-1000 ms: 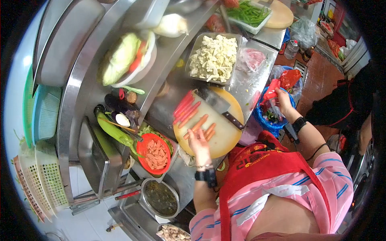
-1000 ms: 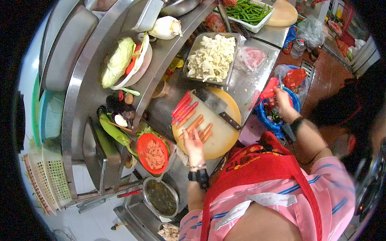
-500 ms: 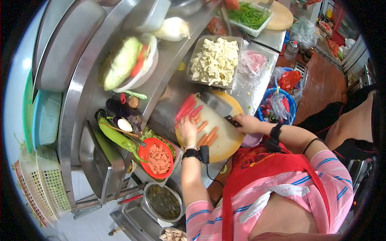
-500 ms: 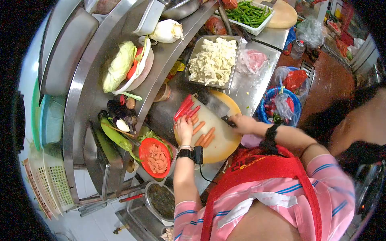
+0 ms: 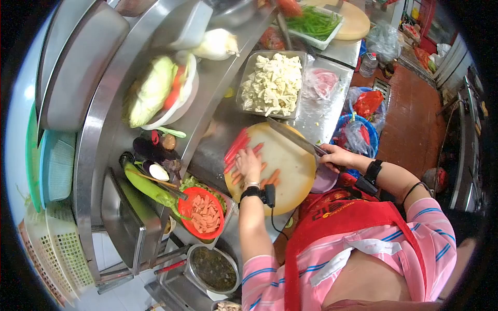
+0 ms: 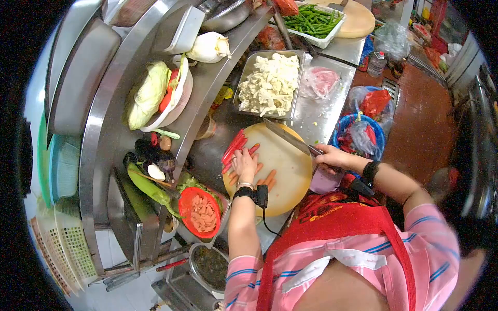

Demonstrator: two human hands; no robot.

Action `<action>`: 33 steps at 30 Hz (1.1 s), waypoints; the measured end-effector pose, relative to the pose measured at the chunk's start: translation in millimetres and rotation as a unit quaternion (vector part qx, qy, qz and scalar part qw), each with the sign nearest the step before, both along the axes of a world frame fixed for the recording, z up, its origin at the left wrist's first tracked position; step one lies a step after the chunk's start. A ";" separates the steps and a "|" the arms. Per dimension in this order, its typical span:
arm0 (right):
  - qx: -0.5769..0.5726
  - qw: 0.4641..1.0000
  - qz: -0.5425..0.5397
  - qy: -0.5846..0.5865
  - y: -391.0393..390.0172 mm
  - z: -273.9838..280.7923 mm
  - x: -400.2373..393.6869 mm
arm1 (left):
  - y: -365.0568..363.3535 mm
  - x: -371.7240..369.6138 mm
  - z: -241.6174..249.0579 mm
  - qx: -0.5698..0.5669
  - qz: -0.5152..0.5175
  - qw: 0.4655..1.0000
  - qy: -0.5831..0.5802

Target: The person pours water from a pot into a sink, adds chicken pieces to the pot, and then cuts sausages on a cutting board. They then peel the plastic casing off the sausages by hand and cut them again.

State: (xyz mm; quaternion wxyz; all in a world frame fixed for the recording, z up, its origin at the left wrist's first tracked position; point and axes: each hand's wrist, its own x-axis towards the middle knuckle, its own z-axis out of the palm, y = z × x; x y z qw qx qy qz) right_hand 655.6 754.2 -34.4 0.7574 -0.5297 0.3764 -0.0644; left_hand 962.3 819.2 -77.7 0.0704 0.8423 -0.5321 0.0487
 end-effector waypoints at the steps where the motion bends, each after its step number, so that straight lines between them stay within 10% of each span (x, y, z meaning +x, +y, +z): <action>1: -0.018 0.999 0.028 0.034 -0.3 0.7 -3.5 | -1.3 -2.9 1.0 0.006 0.003 1.000 -0.008; 5: -0.227 0.962 0.074 0.131 0.5 -39.1 -0.4 | -9.6 -2.3 -6.3 -0.046 -0.003 0.999 0.009; 7: -0.459 0.863 0.076 0.195 8.9 -46.4 4.1 | -9.0 -2.7 -1.2 -0.240 0.017 0.925 0.292; 9: -0.446 0.871 0.063 0.195 17.2 -31.2 14.8 | 0.9 -16.3 19.9 -0.286 0.006 0.918 0.273; 13: -0.500 0.833 0.083 0.223 11.5 -35.8 29.9 | 36.8 -66.0 100.6 -0.369 -0.029 0.719 0.588; 15: -0.520 0.809 0.086 0.259 5.3 -44.3 34.7 | 55.2 -94.2 141.4 -0.403 -0.091 0.508 0.756; 19: -0.544 0.808 0.053 0.219 -0.4 -50.7 31.0 | 80.3 -117.5 175.3 -0.396 -0.156 0.469 0.774; 28: -0.499 0.827 0.087 0.244 -3.7 -33.4 21.3 | 98.1 -123.6 157.6 -0.367 -0.202 0.546 0.726; 30: -0.491 0.833 0.080 0.241 -3.5 -33.8 13.2 | 88.8 -114.8 108.1 -0.311 -0.124 0.766 0.549; 33: -0.498 0.830 0.096 0.232 -1.6 -41.1 -4.0 | 74.5 -109.8 39.6 -0.235 -0.129 0.897 0.353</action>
